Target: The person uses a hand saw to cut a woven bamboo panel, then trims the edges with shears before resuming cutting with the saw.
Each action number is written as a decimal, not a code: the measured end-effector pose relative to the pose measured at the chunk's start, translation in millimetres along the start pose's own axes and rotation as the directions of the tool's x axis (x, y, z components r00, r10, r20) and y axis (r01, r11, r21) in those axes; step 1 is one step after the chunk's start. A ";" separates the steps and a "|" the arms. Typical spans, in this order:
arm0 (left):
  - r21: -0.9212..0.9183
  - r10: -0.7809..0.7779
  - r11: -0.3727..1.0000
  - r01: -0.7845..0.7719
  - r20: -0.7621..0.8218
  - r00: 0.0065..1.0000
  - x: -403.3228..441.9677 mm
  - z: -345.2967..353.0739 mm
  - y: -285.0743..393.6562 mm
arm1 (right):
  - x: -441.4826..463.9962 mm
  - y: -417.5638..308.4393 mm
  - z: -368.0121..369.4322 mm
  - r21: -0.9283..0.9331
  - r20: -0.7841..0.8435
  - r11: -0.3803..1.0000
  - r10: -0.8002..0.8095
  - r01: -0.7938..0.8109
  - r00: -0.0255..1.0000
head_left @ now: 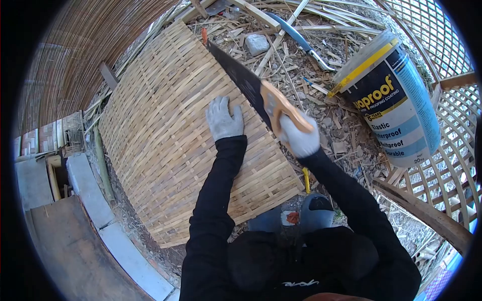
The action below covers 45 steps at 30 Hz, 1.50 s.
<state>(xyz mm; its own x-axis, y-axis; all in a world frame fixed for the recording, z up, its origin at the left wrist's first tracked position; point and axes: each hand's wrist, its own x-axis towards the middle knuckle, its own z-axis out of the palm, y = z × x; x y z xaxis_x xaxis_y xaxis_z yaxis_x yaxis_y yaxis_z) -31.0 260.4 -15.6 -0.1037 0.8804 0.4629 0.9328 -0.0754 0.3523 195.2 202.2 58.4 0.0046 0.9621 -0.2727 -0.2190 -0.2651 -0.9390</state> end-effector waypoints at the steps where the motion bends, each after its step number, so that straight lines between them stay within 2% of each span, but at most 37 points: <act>1: 0.002 -0.001 1.000 0.001 0.002 1.000 -2.7 -0.3 -1.7 | 17.3 2.9 12.8 -0.015 -0.010 0.999 -0.051 0.051 0.999; 2: -0.001 -0.014 1.000 0.014 0.015 1.000 -1.0 -0.2 -1.8 | 37.6 12.0 26.0 -0.101 -0.054 0.983 -0.161 0.155 0.985; 4: -0.004 -0.044 0.999 0.044 0.047 0.998 -3.8 -3.0 -2.0 | 62.9 4.2 42.3 -0.136 -0.036 0.963 -0.238 0.231 0.971; 7: -0.027 -0.001 1.000 0.001 0.031 1.000 -2.9 -4.5 -4.1 | 59.9 -13.8 33.1 -0.043 -0.021 0.996 -0.074 0.073 0.997; 10: -0.081 0.007 0.997 -0.006 0.014 1.000 -4.0 -1.1 -7.6 | 31.0 -4.2 7.0 -0.018 0.001 0.998 -0.058 0.058 0.998; 12: -0.077 0.003 0.997 -0.002 0.017 1.000 -3.4 -2.9 -7.1 | -5.1 -7.5 -15.8 0.132 -0.017 0.989 0.070 -0.067 0.997; 16: -0.057 0.006 0.998 -0.006 0.005 1.000 -5.1 1.4 -7.3 | -68.3 -15.8 -56.8 0.082 -0.071 0.979 0.190 -0.185 0.979; 17: -0.049 -0.002 0.999 0.003 0.014 1.000 -4.4 1.2 -7.9 | -76.7 -12.3 -64.2 0.125 -0.032 0.979 0.168 -0.163 0.985; 19: -0.039 -0.009 0.999 0.010 0.042 0.999 -3.9 1.9 -7.0 | -74.6 -8.2 -64.1 -0.091 -0.018 0.995 0.049 -0.050 0.999; 21: -0.029 -0.016 0.999 0.017 0.022 1.000 -3.6 2.2 -4.7 | -65.7 -8.3 -56.3 -0.147 -0.013 0.989 -0.012 0.010 1.000; 24: -0.028 -0.008 1.000 0.009 0.036 0.999 -3.5 2.4 -3.8 | -19.8 -5.9 -19.2 0.010 -0.063 1.000 -0.021 0.021 0.998; 26: -0.030 -0.018 0.999 0.019 0.048 0.999 -5.0 1.8 -4.3 | 21.5 13.8 -2.3 -0.015 -0.043 0.989 -0.148 0.148 0.988; 28: -0.037 -0.032 0.999 0.034 0.057 0.998 -3.4 1.8 -5.0 | 48.7 7.9 14.2 0.002 -0.034 0.995 -0.104 0.104 0.994; 29: -0.027 -0.026 0.999 0.028 0.052 0.998 -1.4 0.6 -5.6 | 51.5 -5.6 19.0 0.053 -0.032 0.998 0.024 -0.022 0.999; 32: -0.030 -0.015 0.999 0.017 0.051 0.999 -3.5 -0.3 -4.3 | 46.7 -3.7 12.1 0.131 -0.024 0.990 0.048 -0.045 0.999; 33: -0.045 -0.009 0.999 0.012 0.052 0.999 -4.1 -1.4 -5.5 | 35.7 -2.1 8.0 0.061 -0.056 0.998 0.006 -0.002 0.998; 36: -0.052 0.006 0.999 -0.005 0.029 1.000 -5.8 0.7 -8.4 | -6.4 1.8 -15.9 0.209 -0.085 0.967 0.166 -0.145 0.983; 38: -0.058 0.014 0.998 -0.014 0.014 1.000 -4.6 2.5 -9.4 | -35.9 -4.7 -36.5 0.163 -0.100 0.975 0.167 -0.149 0.981; 40: -0.076 0.019 0.997 -0.018 0.017 1.000 -4.4 1.5 -10.0 | -58.2 -9.7 -56.7 0.218 -0.101 0.951 0.247 -0.221 0.964; 41: -0.063 0.016 0.998 -0.014 0.021 1.000 -4.4 1.3 -9.9 | -65.4 -17.1 -61.7 0.190 -0.128 0.950 0.274 -0.247 0.953; 45: -0.026 0.001 1.000 0.000 0.026 1.000 -2.4 1.3 -3.5 | -60.4 -17.0 -62.4 0.169 -0.143 0.958 0.255 -0.230 0.956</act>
<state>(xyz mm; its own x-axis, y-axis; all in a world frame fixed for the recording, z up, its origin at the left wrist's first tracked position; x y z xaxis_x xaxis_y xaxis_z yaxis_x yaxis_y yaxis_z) -33.6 259.1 -19.0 -0.0938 0.8923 0.4416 0.9234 -0.0878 0.3737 259.5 144.6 77.7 0.0882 0.8431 -0.5305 -0.3761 -0.4650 -0.8015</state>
